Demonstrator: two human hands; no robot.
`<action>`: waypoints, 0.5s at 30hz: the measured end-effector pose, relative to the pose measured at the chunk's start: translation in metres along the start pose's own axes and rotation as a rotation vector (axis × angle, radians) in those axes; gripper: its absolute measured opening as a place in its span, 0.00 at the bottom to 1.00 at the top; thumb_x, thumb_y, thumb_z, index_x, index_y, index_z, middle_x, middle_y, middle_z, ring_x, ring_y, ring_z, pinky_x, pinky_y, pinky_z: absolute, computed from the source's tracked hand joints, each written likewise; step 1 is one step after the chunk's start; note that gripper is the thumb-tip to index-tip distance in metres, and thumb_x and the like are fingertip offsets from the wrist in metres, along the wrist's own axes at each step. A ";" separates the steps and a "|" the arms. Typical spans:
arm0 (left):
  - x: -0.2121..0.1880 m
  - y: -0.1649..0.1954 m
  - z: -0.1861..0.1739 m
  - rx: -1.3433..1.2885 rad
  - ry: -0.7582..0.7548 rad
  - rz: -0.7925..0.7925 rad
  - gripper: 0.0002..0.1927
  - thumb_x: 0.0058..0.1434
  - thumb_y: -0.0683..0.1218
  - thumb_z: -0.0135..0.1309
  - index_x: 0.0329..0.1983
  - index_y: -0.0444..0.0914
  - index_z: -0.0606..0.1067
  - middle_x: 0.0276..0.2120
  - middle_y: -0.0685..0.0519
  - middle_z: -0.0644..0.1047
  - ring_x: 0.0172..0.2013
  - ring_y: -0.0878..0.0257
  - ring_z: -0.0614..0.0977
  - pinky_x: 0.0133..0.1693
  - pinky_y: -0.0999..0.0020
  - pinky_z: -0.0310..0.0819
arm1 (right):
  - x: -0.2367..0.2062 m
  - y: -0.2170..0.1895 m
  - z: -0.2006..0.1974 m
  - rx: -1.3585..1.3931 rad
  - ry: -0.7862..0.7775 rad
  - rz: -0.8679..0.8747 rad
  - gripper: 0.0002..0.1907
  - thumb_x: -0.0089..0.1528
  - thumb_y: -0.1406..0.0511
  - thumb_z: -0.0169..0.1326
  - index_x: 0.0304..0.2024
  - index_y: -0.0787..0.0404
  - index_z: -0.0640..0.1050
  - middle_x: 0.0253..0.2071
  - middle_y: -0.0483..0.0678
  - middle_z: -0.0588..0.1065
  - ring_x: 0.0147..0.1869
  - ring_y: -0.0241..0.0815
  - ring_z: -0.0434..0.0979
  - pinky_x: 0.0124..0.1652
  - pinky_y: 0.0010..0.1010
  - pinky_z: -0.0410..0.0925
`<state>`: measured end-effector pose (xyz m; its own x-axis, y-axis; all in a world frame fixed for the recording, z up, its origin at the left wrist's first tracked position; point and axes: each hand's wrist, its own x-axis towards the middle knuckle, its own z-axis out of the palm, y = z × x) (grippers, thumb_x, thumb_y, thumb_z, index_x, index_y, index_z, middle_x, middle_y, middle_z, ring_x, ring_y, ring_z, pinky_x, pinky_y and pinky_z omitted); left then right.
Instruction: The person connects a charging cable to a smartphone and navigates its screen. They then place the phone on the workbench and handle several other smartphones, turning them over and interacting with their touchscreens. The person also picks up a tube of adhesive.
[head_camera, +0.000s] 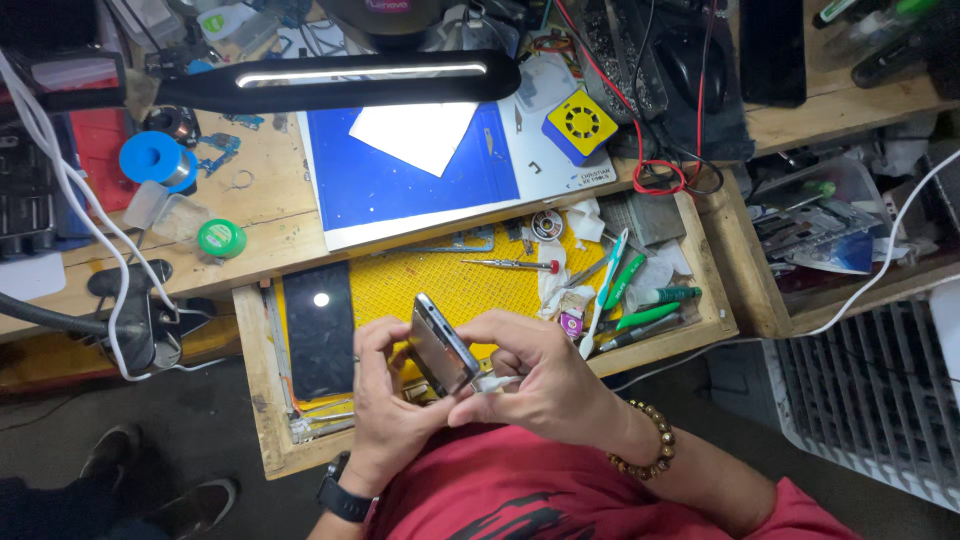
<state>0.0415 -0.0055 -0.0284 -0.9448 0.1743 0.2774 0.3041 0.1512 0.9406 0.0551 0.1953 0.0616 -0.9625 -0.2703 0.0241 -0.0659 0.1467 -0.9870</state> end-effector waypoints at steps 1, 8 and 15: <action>-0.001 -0.001 0.001 -0.158 -0.035 -0.052 0.44 0.41 0.42 0.75 0.59 0.36 0.63 0.54 0.49 0.66 0.55 0.58 0.73 0.58 0.64 0.73 | 0.002 0.000 -0.001 -0.005 -0.011 -0.003 0.32 0.51 0.60 0.73 0.55 0.64 0.79 0.39 0.37 0.71 0.27 0.22 0.55 0.25 0.18 0.52; -0.017 -0.005 0.001 -0.808 -0.282 -0.423 0.46 0.42 0.31 0.70 0.62 0.40 0.59 0.54 0.49 0.68 0.57 0.60 0.73 0.54 0.62 0.73 | 0.003 0.012 -0.003 0.068 -0.042 0.033 0.31 0.50 0.63 0.75 0.54 0.64 0.79 0.41 0.38 0.73 0.27 0.21 0.56 0.26 0.18 0.53; -0.026 -0.009 -0.006 -0.989 -0.398 -0.471 0.50 0.42 0.28 0.67 0.65 0.44 0.57 0.50 0.49 0.67 0.51 0.61 0.75 0.54 0.67 0.75 | 0.006 0.030 -0.012 0.105 -0.131 -0.057 0.30 0.51 0.61 0.74 0.53 0.66 0.79 0.36 0.39 0.68 0.29 0.22 0.54 0.28 0.19 0.50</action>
<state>0.0626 -0.0170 -0.0429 -0.7805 0.6226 -0.0557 -0.4601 -0.5120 0.7253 0.0437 0.2098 0.0338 -0.9148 -0.3984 0.0667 -0.0855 0.0294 -0.9959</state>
